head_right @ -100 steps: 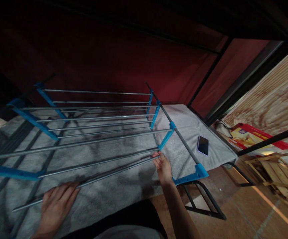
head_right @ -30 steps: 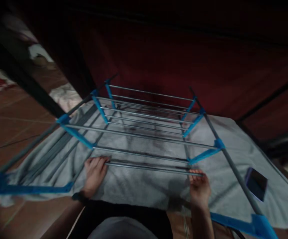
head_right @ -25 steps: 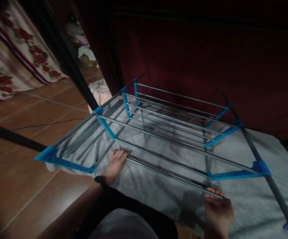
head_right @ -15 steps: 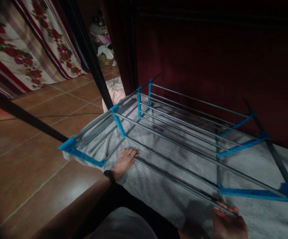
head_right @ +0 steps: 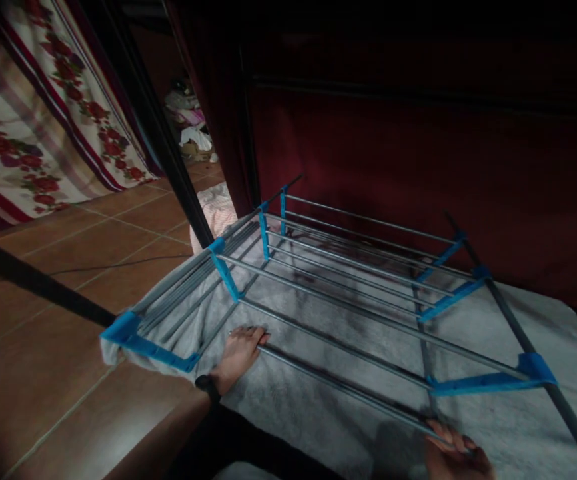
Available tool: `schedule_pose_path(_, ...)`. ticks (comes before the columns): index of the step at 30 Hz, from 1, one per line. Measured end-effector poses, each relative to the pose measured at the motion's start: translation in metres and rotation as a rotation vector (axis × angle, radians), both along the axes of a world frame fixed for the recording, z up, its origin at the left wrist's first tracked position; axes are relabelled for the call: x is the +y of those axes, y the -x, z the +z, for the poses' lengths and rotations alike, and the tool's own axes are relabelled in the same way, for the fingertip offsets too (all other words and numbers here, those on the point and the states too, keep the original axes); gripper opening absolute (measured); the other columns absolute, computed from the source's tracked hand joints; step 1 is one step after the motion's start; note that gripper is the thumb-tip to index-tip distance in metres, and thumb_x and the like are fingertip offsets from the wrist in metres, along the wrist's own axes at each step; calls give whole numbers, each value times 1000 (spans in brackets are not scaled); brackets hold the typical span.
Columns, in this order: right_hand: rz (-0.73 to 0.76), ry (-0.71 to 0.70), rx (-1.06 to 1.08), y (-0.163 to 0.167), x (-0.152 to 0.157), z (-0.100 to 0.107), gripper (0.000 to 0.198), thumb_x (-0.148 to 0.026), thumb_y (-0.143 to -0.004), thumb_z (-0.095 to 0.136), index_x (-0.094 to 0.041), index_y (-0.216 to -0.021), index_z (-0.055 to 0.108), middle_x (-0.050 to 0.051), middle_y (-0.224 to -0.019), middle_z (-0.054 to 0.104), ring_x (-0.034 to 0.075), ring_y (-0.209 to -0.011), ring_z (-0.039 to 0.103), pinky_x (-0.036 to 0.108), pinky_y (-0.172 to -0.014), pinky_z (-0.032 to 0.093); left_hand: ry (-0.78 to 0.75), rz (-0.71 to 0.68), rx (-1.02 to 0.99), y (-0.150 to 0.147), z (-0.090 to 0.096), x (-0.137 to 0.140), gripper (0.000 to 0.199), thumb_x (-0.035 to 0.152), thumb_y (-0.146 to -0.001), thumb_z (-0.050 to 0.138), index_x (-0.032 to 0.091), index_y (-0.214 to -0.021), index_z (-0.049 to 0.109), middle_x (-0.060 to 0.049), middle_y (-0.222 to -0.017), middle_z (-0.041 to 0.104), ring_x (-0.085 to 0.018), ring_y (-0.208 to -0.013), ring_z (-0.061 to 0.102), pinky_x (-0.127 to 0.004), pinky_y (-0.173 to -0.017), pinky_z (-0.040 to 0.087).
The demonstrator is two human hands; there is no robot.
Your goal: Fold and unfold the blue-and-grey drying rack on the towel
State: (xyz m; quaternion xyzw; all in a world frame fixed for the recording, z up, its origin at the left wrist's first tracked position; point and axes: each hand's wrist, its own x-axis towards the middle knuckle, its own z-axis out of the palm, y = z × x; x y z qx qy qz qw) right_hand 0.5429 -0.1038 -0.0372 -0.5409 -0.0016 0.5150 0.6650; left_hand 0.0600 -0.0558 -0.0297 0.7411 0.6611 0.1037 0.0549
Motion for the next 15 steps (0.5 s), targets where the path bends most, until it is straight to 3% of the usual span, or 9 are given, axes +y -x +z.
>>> schedule_pose_path(5,-227,-88,128,12,0,-2,27,-31,-61,68,-31,-66,41,-1,-58,37,20,-44,37,38,-34,31,17,11,2,4,-2,2,36,28,-106,33,19,-109,68,-10,-102,76,-28,-101,69,-46,-98,46)
schedule_pose_path(11,-230,-272,240,1,0,-25,35,-17,-43,58,-23,-68,34,-6,-57,33,11,-46,39,27,-44,42,43,-17,48,8,-4,2,36,27,-106,35,22,-108,70,-7,-100,78,-27,-97,73,-46,-97,50)
schedule_pose_path(15,-265,-311,271,-7,3,-38,31,-17,-48,58,-23,-69,36,-6,-56,38,12,-46,43,27,-47,47,78,-58,57,15,-9,1,38,17,-99,39,23,-119,71,-6,-110,79,-23,-103,73,-40,-96,53)
